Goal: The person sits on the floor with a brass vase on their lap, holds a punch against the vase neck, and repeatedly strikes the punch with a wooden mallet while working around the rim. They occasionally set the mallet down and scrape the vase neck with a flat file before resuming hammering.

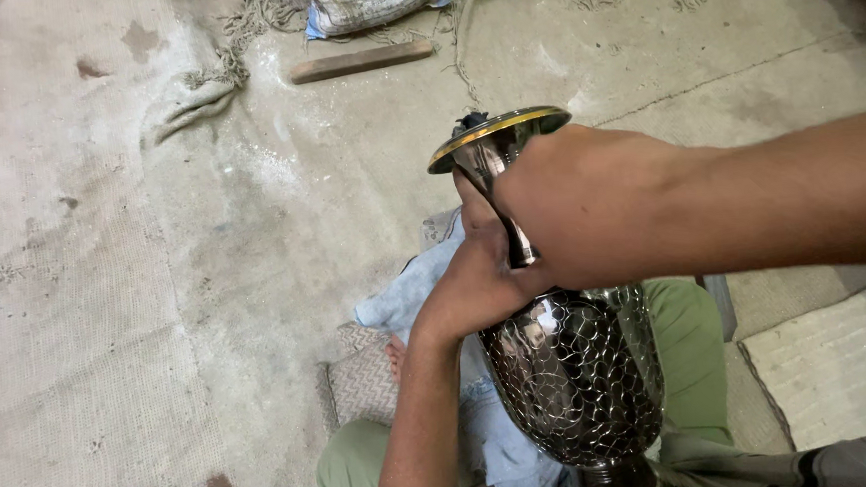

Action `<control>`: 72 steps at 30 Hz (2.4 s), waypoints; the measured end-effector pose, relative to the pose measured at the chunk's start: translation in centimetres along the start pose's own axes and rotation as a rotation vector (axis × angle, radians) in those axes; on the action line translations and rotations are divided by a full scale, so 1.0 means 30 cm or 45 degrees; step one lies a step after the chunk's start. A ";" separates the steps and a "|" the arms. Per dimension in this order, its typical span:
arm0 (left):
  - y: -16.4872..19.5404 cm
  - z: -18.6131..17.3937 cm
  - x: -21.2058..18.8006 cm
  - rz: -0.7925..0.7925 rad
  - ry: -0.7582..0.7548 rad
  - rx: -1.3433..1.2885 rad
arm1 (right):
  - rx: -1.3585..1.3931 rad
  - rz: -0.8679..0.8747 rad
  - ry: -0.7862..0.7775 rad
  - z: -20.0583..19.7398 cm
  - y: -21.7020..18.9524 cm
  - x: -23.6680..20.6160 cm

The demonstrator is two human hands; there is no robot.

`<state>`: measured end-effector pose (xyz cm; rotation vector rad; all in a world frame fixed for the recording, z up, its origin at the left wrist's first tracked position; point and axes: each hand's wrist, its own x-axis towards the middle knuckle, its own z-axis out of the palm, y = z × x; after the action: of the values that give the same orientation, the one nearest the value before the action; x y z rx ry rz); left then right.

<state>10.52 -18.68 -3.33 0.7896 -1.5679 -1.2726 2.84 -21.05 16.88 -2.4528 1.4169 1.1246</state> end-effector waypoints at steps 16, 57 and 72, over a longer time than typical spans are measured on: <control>0.013 -0.037 -0.008 -0.145 -0.063 -0.175 | -0.370 -0.749 0.719 0.225 0.362 0.027; 0.205 0.046 0.042 -0.650 0.328 -0.063 | 1.959 -0.316 1.173 0.629 0.191 -0.021; 0.225 0.061 0.047 -0.755 0.400 -0.146 | 1.861 -0.283 1.090 0.612 0.177 -0.035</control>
<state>8.81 -17.57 3.50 1.3691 -1.0287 -1.5415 -11.70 -15.63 5.67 -1.7188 1.2131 -0.9212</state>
